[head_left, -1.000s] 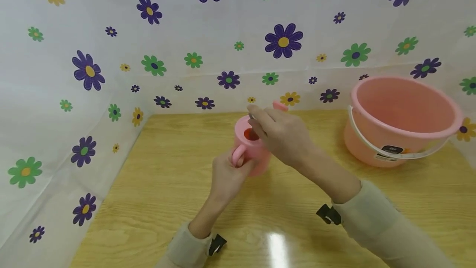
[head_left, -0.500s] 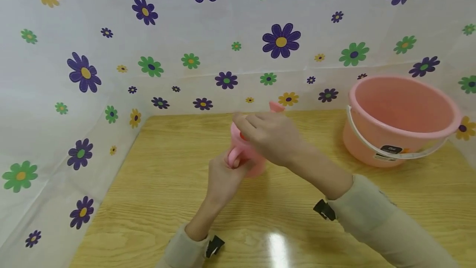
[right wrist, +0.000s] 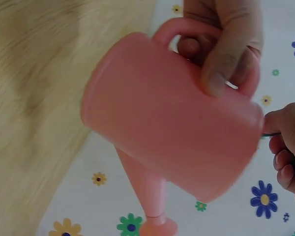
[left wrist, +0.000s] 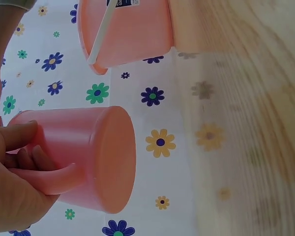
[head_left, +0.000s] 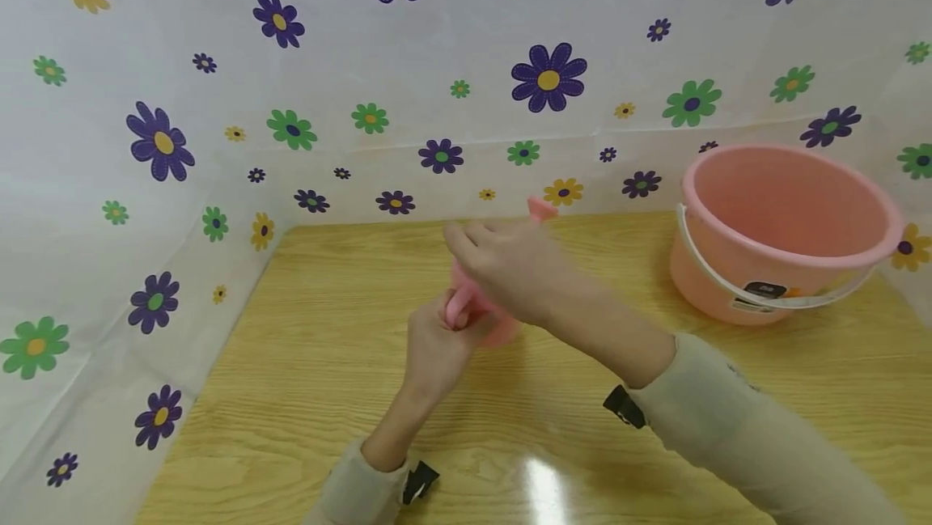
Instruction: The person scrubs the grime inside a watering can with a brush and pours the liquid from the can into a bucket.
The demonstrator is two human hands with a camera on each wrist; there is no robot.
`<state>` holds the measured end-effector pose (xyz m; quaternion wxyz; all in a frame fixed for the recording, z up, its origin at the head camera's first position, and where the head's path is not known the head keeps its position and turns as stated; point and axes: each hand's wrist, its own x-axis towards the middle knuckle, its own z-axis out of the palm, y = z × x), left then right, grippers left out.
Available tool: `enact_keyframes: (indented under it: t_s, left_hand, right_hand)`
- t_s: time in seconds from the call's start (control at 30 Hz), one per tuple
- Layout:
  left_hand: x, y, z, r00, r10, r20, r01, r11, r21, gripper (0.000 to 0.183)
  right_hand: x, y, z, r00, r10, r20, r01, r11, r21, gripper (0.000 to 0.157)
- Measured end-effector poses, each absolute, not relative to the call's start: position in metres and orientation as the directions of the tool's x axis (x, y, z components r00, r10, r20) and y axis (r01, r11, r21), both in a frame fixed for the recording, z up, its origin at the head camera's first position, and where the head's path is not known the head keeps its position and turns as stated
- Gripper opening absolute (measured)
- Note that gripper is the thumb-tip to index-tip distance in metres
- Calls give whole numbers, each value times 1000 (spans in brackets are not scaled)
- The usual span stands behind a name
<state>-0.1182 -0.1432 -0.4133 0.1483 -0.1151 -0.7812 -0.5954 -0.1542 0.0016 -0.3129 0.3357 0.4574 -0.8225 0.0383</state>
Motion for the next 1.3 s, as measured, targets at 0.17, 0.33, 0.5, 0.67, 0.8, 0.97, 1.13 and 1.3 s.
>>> enact_keyframes:
  t_s: [0.17, 0.33, 0.5, 0.67, 0.8, 0.97, 1.13, 1.3]
  left_hand:
    - [-121, -142, -417, -931, 20, 365, 358, 259, 897, 43]
    - [-120, -142, -417, -920, 16, 391, 379, 290, 879, 42]
    - [-120, -140, -418, -935, 7, 354, 344, 256, 903, 45]
    - [-123, -138, -419, -933, 18, 358, 350, 270, 897, 44]
    - [-120, -139, -419, -928, 1, 373, 359, 274, 892, 42]
    - [-122, -137, -421, -925, -10, 379, 362, 272, 892, 40]
    - [-124, -136, -422, -913, 12, 408, 391, 318, 864, 29]
    - [-122, -138, -422, -911, -23, 412, 385, 309, 870, 29]
  right_hand:
    - [-155, -4, -311, -482, -701, 525, -731, 653, 201, 17]
    - [-152, -6, -298, -528, -665, 529, -702, 692, 170, 13]
    - [-158, -10, -303, -636, -673, 378, -662, 727, 179, 11]
    - [-160, -7, -293, -684, -608, 404, -622, 775, 113, 6]
    - [-158, -9, -292, -669, -626, 401, -628, 764, 145, 6]
    - [-155, -12, -308, -649, -691, 318, -657, 720, 224, 11]
    - [-148, -13, -300, -569, -700, 431, -667, 700, 255, 12]
    - [-146, -12, -301, -579, -707, 406, -688, 691, 222, 10]
